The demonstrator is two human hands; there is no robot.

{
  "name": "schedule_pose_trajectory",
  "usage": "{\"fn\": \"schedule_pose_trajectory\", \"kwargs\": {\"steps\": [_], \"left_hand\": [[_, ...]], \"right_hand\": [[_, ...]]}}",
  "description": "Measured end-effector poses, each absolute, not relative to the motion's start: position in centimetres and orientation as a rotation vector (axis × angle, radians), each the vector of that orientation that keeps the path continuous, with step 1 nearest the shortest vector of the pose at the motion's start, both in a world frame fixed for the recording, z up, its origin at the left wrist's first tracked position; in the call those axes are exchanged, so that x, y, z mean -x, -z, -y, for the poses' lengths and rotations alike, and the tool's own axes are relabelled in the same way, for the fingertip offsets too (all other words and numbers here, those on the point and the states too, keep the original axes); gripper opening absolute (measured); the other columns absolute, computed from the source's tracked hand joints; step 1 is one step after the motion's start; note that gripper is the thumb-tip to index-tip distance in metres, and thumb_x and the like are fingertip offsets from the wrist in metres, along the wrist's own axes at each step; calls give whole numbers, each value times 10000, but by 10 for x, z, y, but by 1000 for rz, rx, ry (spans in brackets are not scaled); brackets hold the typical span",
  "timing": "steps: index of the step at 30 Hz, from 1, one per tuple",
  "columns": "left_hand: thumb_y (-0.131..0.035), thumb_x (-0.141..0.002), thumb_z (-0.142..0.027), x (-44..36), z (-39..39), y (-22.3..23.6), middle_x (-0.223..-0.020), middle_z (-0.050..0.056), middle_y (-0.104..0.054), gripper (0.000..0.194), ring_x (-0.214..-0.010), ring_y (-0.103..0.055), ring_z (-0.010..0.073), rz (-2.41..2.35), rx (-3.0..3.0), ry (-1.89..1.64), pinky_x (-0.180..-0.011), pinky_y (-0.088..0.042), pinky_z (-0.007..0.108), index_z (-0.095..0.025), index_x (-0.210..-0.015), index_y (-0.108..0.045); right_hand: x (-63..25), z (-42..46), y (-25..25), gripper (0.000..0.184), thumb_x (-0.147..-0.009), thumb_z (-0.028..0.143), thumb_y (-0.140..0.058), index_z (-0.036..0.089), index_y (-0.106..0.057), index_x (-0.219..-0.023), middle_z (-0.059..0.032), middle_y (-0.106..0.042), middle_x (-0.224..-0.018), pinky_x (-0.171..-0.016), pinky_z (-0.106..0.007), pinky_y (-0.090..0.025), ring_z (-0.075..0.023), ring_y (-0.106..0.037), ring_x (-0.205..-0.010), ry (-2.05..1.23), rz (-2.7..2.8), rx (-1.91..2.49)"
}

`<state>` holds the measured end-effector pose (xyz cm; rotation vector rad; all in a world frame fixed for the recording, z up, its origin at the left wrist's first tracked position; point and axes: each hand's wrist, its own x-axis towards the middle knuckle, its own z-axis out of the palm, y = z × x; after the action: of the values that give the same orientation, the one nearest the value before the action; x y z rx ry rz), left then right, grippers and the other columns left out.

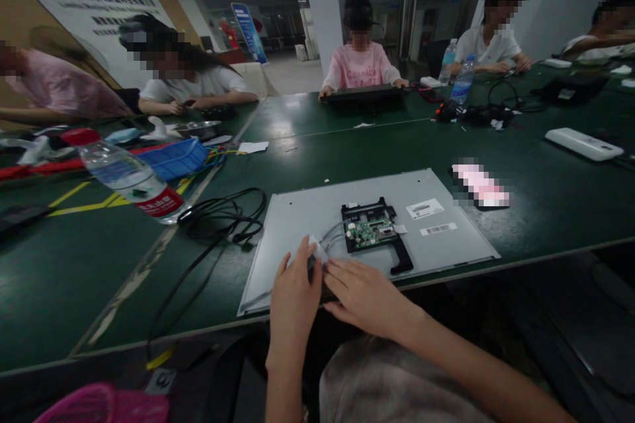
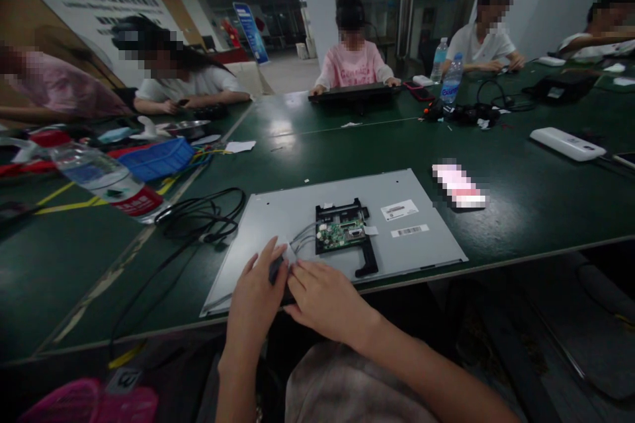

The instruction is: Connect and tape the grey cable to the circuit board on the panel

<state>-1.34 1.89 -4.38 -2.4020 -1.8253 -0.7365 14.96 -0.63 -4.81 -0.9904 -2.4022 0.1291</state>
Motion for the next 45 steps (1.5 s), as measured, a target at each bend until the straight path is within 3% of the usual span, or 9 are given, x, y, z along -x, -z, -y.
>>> {"fn": "schedule_pose_trajectory", "kwargs": {"steps": [4,11,26,30,35,40,45], "left_hand": [[-413,-914,-256,13,-23,44,-1294,138,-612,397,-1097,-641,254,1829,2420,635,-1078,-378,459,-141,-1291,-462],[-379,-920,-259,11,-24,45,-1283,148,-614,385,-1136,-616,262,1842,2393,571,-1068,-365,482,-144,-1275,-472],[-416,-926,-296,10,-19,53,-1324,151,-584,455,-1183,-578,278,1818,2323,635,-1049,-381,460,-131,-1350,-436],[-424,-925,-283,7,-17,52,-1351,142,-560,460,-1199,-562,285,1828,2287,739,-1003,-432,443,-164,-1369,-425],[-420,-932,-277,6,-15,52,-1412,123,-501,443,-1278,-492,269,1831,2244,949,-1050,-400,442,-188,-1366,-433],[-450,-925,-266,10,-9,50,-1352,103,-545,399,-1266,-500,227,1718,2252,1204,-1062,-404,417,-220,-1320,-475],[-542,-890,-268,13,1,47,-1309,94,-583,420,-1258,-506,243,1542,2418,1017,-1087,-366,459,-237,-1304,-486]], "right_hand": [[-150,17,54,561,-890,386,-564,56,-467,-1333,-201,-538,-1360,-1061,-404,-422,-265,-479,-1288,-127,2386,1016],[-152,27,54,598,-878,380,-580,44,-451,-1355,-196,-518,-1383,-1078,-410,-412,-275,-466,-1298,-144,2383,1052],[-153,37,67,507,-889,237,-545,107,-457,-1371,-145,-518,-1396,-1087,-415,-418,-248,-462,-1300,-152,2259,1097],[-151,38,74,454,-885,176,-520,128,-502,-1336,-149,-532,-1380,-1060,-426,-446,-245,-484,-1280,-122,2190,1070],[-153,37,77,396,-898,143,-469,147,-555,-1284,-145,-545,-1366,-1033,-427,-468,-239,-484,-1284,-91,2110,1003],[-157,43,69,395,-892,126,-457,181,-567,-1268,-119,-568,-1340,-1031,-416,-474,-222,-498,-1272,-206,2008,956],[-190,43,50,419,-874,94,-467,220,-571,-1259,-79,-622,-1264,-1026,-385,-479,-201,-549,-1210,-198,1853,1013]]}}
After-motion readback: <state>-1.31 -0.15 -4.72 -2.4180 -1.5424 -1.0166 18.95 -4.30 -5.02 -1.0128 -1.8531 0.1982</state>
